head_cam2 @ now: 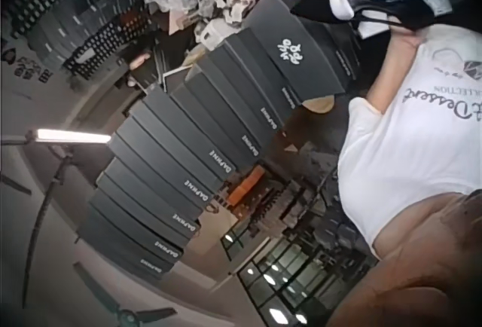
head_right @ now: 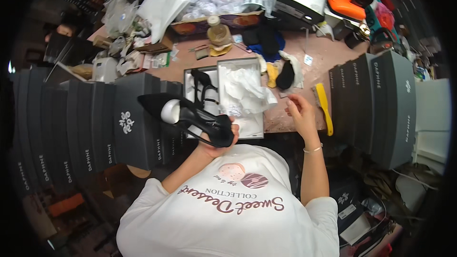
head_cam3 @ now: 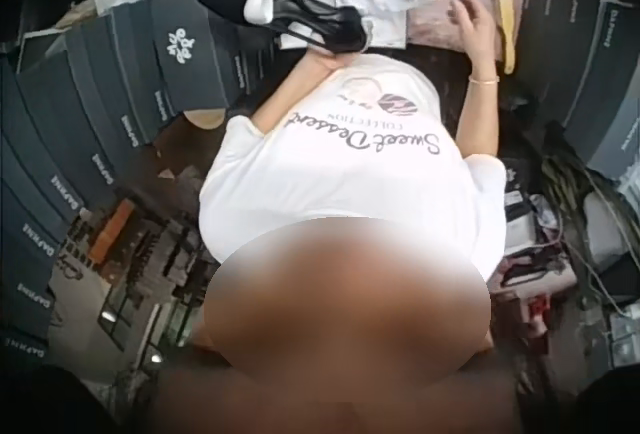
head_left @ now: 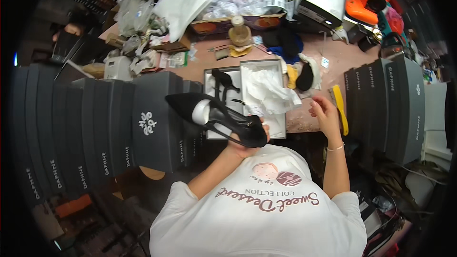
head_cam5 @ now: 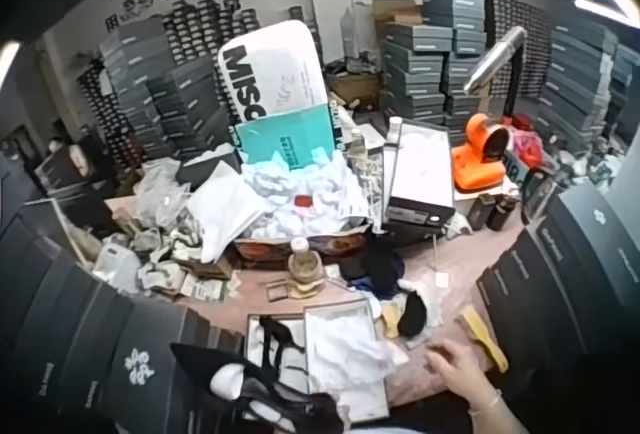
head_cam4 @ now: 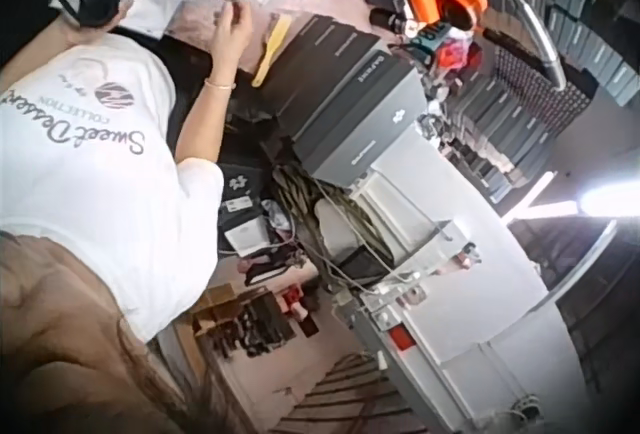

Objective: The recorder is inspecting, cleaning with a brush, and packing various pairs of high-heeled shoes into their respective boxes with protective wrapping.

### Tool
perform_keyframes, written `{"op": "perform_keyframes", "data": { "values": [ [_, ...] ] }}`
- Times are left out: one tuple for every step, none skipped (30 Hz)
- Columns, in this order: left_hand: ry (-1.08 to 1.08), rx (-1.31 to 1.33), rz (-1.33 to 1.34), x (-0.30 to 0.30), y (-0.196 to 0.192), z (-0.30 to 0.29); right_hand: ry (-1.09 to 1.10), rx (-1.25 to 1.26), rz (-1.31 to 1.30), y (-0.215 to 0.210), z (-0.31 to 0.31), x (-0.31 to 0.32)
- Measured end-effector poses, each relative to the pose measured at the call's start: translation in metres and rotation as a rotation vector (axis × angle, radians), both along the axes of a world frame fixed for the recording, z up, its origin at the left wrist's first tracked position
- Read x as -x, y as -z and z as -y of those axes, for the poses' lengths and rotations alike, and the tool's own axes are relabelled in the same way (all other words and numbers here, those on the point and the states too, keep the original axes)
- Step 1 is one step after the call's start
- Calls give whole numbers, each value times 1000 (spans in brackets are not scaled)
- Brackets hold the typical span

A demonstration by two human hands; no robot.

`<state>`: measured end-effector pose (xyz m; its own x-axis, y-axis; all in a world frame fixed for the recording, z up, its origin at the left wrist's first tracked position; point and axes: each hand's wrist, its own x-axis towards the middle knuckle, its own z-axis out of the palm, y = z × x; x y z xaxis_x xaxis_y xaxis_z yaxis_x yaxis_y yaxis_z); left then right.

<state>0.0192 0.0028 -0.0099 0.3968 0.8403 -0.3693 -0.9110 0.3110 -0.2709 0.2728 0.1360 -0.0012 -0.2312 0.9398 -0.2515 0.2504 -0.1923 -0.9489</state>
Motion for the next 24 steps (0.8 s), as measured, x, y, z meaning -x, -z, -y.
{"op": "perform_keyframes", "data": {
  "values": [
    [-3,-111,37,1,10,0,18,5,71,15,-2,-10],
    [7,-60,-118,4,6,1,49,11,146,28,-6,-22],
    [-19,-1,-182,8,19,6,123,54,123,35,-11,-29],
    [-17,152,-301,14,26,8,193,100,89,42,-17,-33],
    [-48,194,-230,15,17,6,233,110,93,52,-29,-34],
    [-85,239,-169,14,7,4,267,122,88,62,-43,-33],
    [-83,251,-168,12,5,2,216,19,230,72,-60,-30],
    [-81,265,-171,10,4,-1,164,-83,366,83,-77,-26],
    [-82,279,-195,11,2,-2,103,-185,492,91,-87,-15],
    [-84,296,-217,11,1,-1,101,-217,573,98,-92,-4],
    [-86,307,-248,9,2,0,93,-256,656,102,-98,11],
    [-89,320,-279,7,2,-1,85,-298,737,105,-103,26],
    [-88,362,-274,5,0,-2,60,-187,758,106,-107,37],
    [-88,359,-311,2,2,-3,69,-291,747,126,-109,38],
    [-86,356,-347,-1,3,-5,87,-273,728,137,-115,33],
    [-98,402,-362,-2,3,-8,102,-249,711,148,-119,27],
    [-136,365,-368,-1,7,-9,64,-222,652,148,-120,15],
    [-173,321,-371,2,12,-10,29,-199,597,135,-122,11],
    [-204,208,-426,6,19,-10,43,-21,281,109,-115,12],
    [-201,243,-411,10,22,-10,67,154,-30,86,-105,7],
    [-192,268,-396,13,24,-12,88,221,-175,78,-101,-1],
    [-180,293,-381,15,27,-13,68,204,-64,74,-100,-5],
    [-146,243,-334,18,28,-17,47,186,38,69,-102,-5],
    [-113,224,-303,17,29,-19,27,168,141,63,-101,-4]
  ]
}}
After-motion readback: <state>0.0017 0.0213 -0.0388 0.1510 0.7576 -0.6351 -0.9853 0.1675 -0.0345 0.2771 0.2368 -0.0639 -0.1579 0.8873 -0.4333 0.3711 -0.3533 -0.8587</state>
